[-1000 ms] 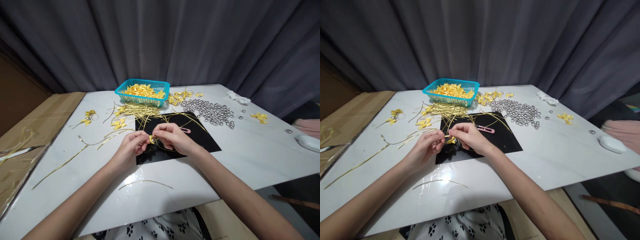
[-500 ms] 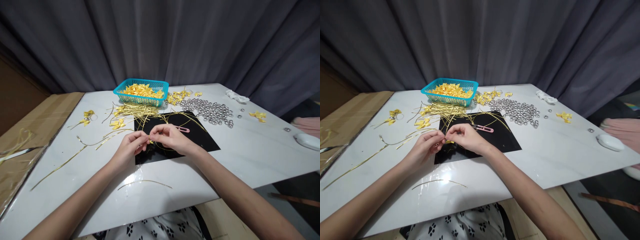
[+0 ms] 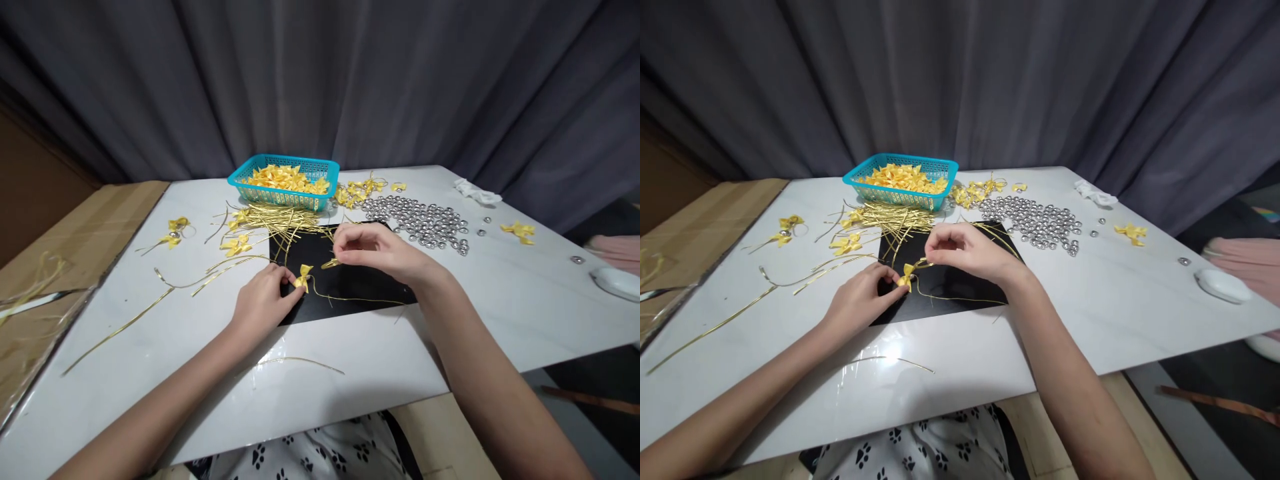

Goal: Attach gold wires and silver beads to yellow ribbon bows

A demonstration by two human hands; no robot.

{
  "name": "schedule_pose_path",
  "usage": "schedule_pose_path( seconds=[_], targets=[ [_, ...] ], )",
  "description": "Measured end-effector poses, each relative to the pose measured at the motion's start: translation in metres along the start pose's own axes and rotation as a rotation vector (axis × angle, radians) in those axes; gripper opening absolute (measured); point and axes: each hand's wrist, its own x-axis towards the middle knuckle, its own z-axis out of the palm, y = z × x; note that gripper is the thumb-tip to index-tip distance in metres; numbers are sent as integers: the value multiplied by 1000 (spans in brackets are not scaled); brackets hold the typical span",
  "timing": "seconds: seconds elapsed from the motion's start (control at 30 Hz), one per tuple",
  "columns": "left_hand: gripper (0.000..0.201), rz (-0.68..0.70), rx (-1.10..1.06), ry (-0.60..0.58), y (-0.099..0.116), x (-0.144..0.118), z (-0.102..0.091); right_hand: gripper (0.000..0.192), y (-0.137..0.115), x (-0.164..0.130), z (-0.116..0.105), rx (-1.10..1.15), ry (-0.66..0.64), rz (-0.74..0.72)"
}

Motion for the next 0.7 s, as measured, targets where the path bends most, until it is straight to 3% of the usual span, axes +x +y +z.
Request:
schedule_pose_path(
  seconds=[0.07,0.13,0.23,0.3,0.47,0.63,0.7],
  targets=[
    [16,7,-132,-22,-1,2,2,11,2,2,4,-106,-17,-19],
    [16,-6,-396,-68,-1,4,1,10,5,3,11,-242,-6,-63],
    [20,-94,-790,-131,-1,7,-2,10,8,5,23,-370,-8,-93],
    [22,-176,-940,-161,-1,7,-5,9,9,5,30,-390,-16,-75],
    [22,-280,-1051,-163,-1,7,-11,7,10,5,33,-301,4,-66],
    [18,-356,-1041,-131,0,8,-17,7,0,2,20,-76,-211,-91],
    [17,-373,-1054,-136,1,9,-17,6,-1,2,21,-31,-200,-80]
  ],
)
